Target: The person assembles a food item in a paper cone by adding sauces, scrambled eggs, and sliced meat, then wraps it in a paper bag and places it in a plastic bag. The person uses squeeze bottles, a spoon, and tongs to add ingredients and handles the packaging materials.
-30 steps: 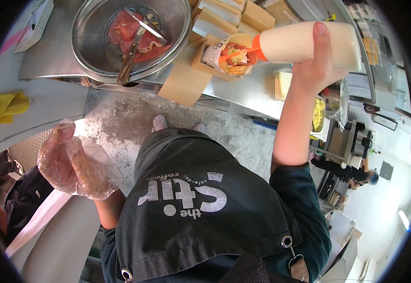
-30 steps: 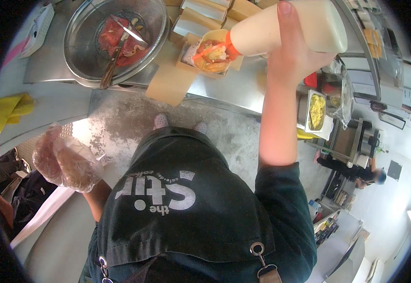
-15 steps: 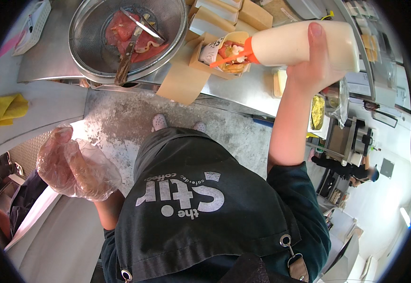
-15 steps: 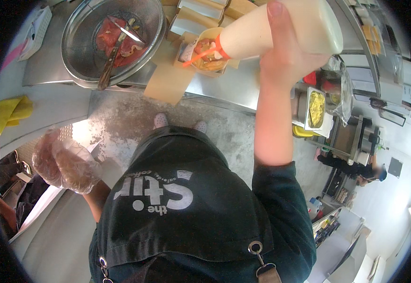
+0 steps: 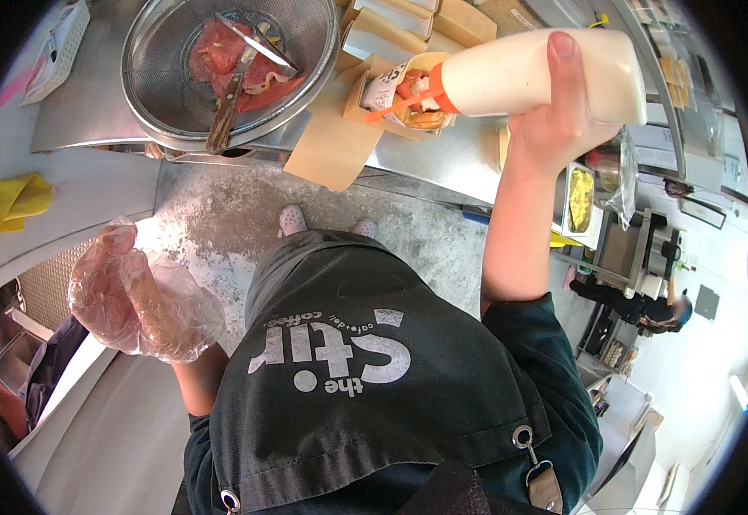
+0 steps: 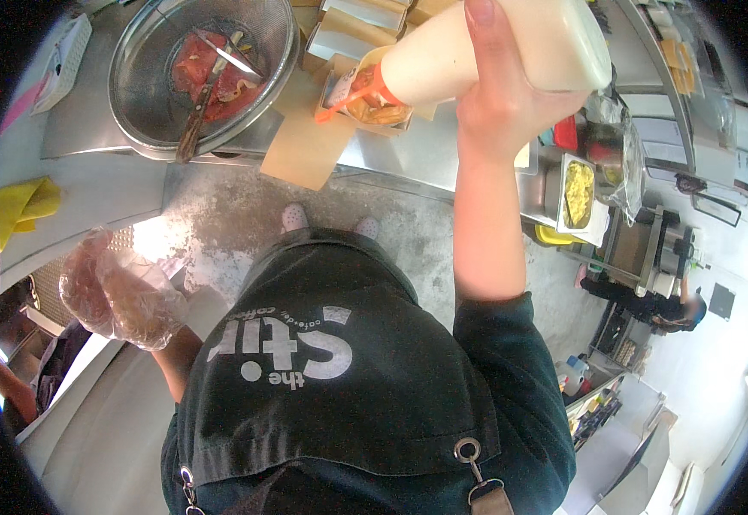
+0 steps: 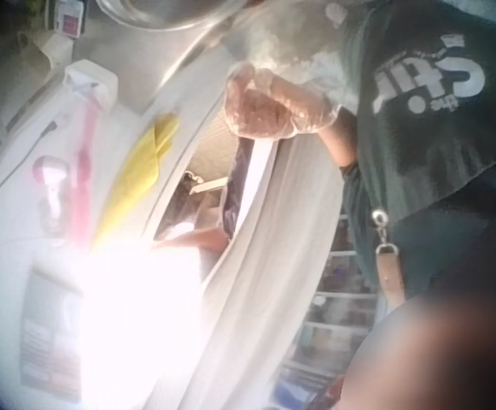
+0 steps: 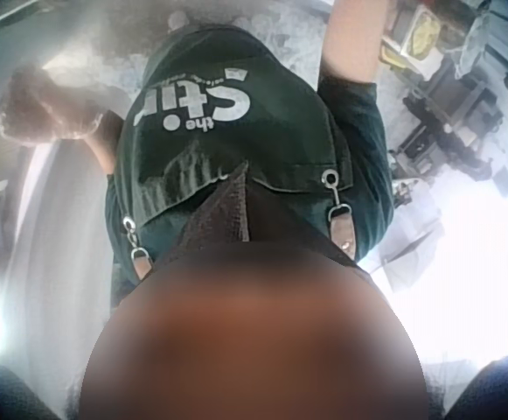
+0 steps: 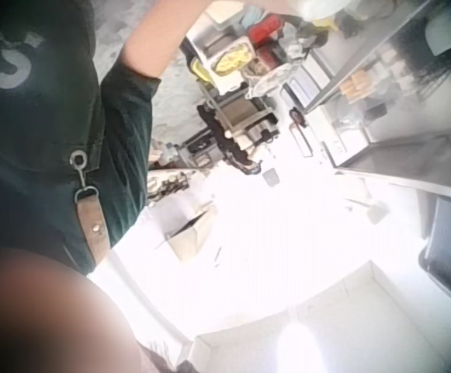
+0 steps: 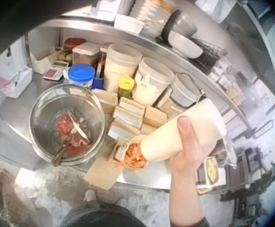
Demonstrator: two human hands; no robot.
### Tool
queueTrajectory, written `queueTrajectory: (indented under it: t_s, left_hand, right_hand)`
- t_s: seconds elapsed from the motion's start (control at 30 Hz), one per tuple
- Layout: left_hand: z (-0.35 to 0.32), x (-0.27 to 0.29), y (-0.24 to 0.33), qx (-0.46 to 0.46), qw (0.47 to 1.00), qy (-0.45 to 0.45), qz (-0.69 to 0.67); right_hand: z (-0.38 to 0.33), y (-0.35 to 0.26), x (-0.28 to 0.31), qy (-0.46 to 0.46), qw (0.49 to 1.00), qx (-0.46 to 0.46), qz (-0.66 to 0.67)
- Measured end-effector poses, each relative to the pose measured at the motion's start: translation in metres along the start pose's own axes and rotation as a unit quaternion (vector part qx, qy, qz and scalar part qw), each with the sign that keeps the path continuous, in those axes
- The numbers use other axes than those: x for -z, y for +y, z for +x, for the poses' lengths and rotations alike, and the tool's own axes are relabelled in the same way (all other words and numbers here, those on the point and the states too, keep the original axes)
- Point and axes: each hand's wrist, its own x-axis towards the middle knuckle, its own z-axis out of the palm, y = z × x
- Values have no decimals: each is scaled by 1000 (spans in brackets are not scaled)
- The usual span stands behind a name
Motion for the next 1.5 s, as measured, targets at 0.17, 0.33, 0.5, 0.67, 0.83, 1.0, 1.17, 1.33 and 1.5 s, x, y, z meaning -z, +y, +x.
queueTrajectory:
  t_s: [0.17,0.33,0.5,0.67,0.83,1.0,1.17,1.33,1.5]
  left_hand:
    - [2,-1,0,3,999,-1,-40]
    - [2,-2,-2,8,1000,4,-29]
    - [1,0,-4,15,999,8,-30]
    - [3,-2,-6,19,999,-4,-41]
    - [5,-7,-5,3,998,-10,-62]
    - [5,-17,3,27,997,-22,-66]
    - [10,-48,20,26,970,-169,-172]
    - [4,-114,41,8,835,-507,-213]
    - [-58,-218,65,160,785,-566,-196]
  right_hand:
    - [2,10,-4,17,1000,16,-9]
    - [3,2,4,29,999,4,34]
    - [8,-10,20,11,999,-9,-33]
    - [8,-2,24,16,996,12,-88]
    - [11,4,23,30,998,34,-54]
    - [9,4,29,69,996,22,-45]
    - [0,-8,61,202,976,-70,33]
    - [-23,-30,107,211,946,-218,112]
    - [-66,-38,129,285,789,-450,306]
